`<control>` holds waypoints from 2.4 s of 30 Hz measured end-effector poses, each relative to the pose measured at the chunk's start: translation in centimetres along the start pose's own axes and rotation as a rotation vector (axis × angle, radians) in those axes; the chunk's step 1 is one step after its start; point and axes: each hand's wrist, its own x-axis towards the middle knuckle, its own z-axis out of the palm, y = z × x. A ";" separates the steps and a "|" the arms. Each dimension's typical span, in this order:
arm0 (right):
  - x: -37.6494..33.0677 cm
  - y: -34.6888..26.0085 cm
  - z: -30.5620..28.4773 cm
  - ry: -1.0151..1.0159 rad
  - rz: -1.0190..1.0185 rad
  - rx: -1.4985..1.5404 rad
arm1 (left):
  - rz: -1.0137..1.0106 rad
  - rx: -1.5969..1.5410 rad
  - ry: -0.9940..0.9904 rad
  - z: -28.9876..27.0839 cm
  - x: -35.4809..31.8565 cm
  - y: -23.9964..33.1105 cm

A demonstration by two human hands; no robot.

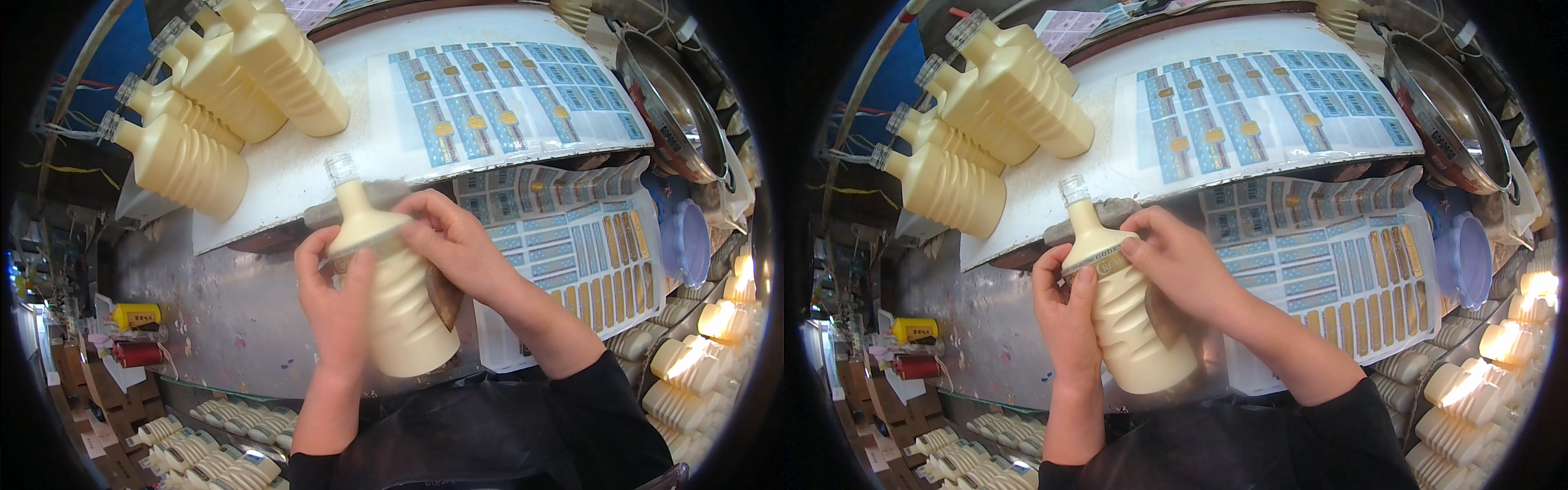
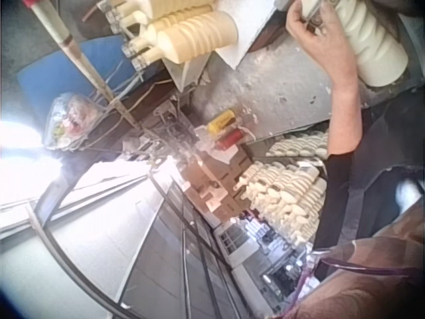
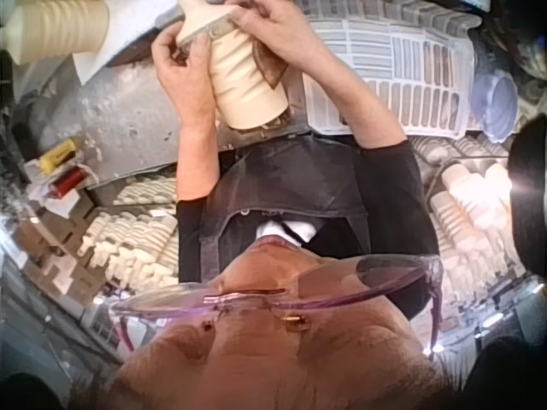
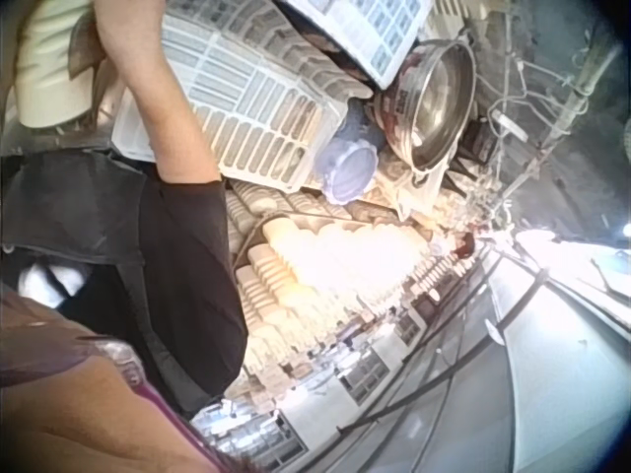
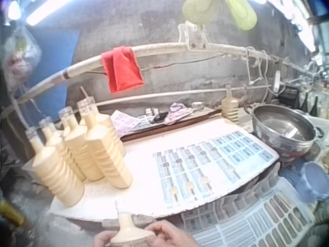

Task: The person applies adhesive labels to cream-colored plastic bottles. They peel each label from a sheet, position it on the bottle, and smooth it with a small brown tool. Finished bottles are placed on a nearby tray.

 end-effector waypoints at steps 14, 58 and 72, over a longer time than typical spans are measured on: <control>-0.3 -0.3 0.3 0.031 -0.028 -0.183 | 0.003 -0.008 -0.011 0.0 0.1 -0.1; 0.0 -0.6 0.5 0.049 0.101 0.068 | -0.163 -0.311 -0.157 -1.6 0.8 -2.8; -3.2 0.7 -0.6 -0.033 0.025 -0.104 | -0.062 -0.158 -0.246 -1.5 -1.5 -2.4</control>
